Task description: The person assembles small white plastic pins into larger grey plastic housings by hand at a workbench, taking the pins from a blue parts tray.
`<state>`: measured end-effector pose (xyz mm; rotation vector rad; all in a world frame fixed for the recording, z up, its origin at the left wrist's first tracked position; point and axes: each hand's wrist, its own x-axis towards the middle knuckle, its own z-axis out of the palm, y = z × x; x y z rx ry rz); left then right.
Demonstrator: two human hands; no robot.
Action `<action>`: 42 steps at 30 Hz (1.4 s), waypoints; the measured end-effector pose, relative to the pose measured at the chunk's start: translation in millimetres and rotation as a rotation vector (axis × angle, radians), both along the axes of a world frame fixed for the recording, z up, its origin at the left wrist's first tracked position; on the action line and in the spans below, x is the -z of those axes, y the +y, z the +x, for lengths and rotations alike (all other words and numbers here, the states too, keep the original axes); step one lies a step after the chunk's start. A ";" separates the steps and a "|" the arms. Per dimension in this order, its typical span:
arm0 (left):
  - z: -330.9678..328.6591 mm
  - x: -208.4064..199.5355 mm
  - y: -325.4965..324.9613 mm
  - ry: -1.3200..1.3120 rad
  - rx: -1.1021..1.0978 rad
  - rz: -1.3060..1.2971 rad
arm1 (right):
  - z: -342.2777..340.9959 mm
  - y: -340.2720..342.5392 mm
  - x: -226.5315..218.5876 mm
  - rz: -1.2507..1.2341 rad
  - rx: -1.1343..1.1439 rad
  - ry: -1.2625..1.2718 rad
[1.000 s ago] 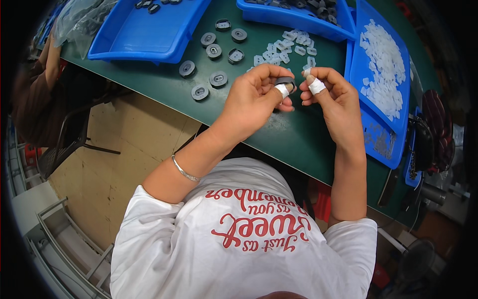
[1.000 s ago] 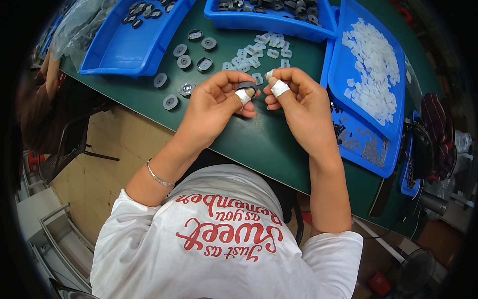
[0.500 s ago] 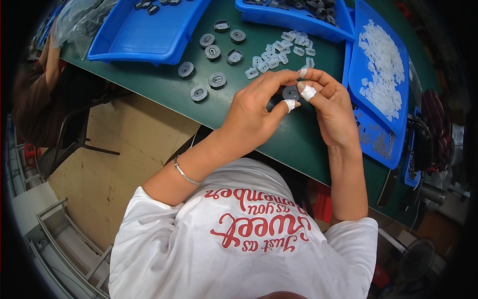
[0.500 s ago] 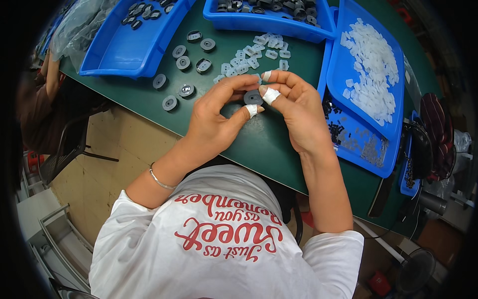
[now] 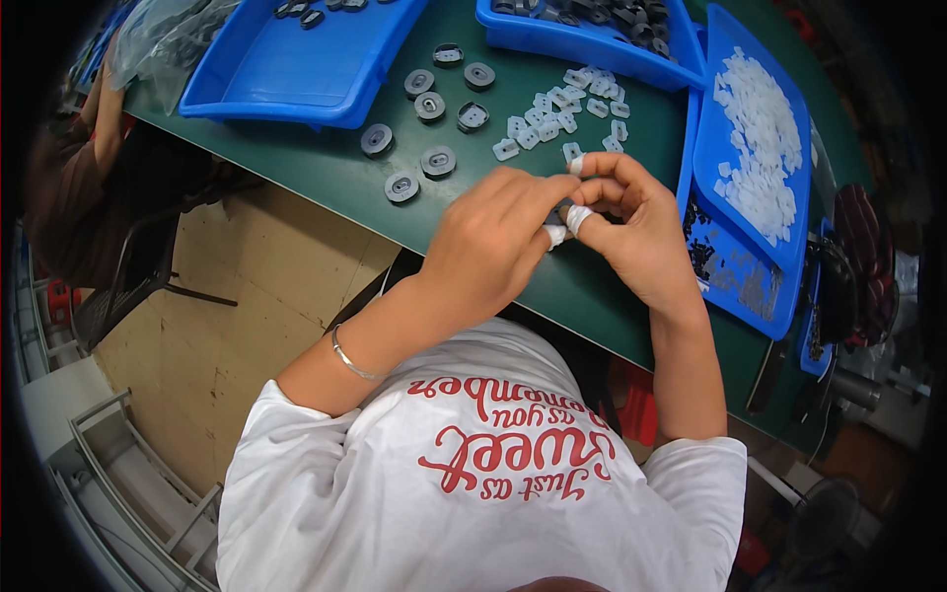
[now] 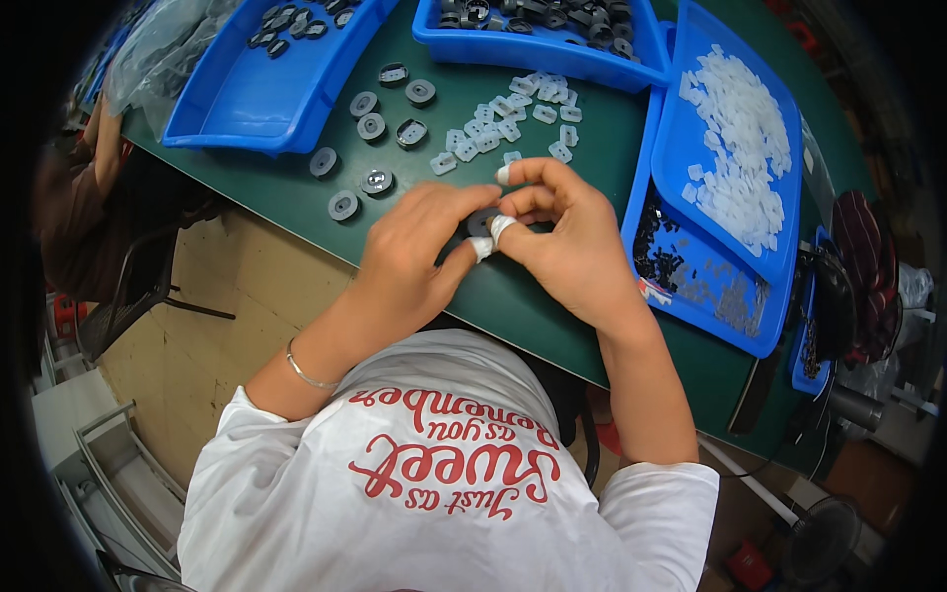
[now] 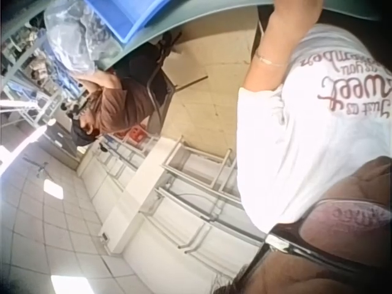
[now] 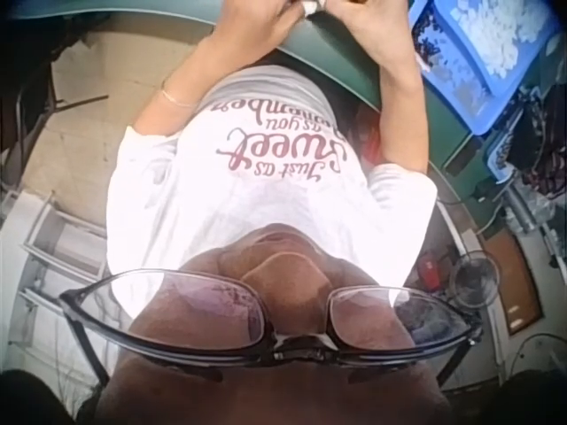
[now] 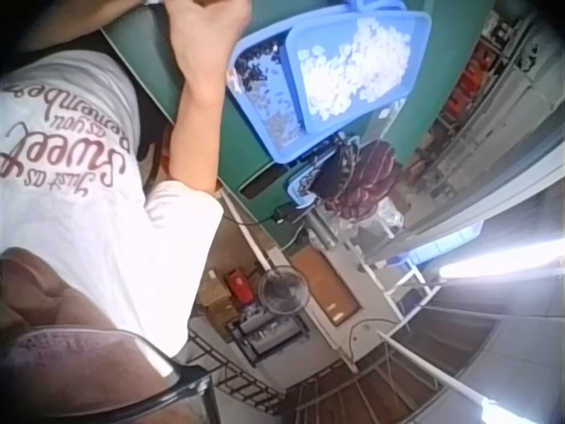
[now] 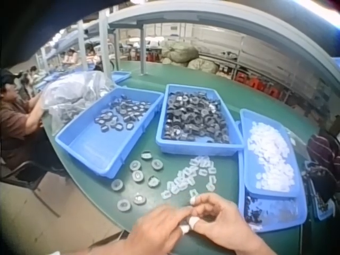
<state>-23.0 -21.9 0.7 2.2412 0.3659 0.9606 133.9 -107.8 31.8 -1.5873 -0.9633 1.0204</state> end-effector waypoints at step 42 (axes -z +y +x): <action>104.9 -96.7 153.9 0.067 0.081 -0.564 | 1.8 21.0 31.5 0.243 0.264 -0.683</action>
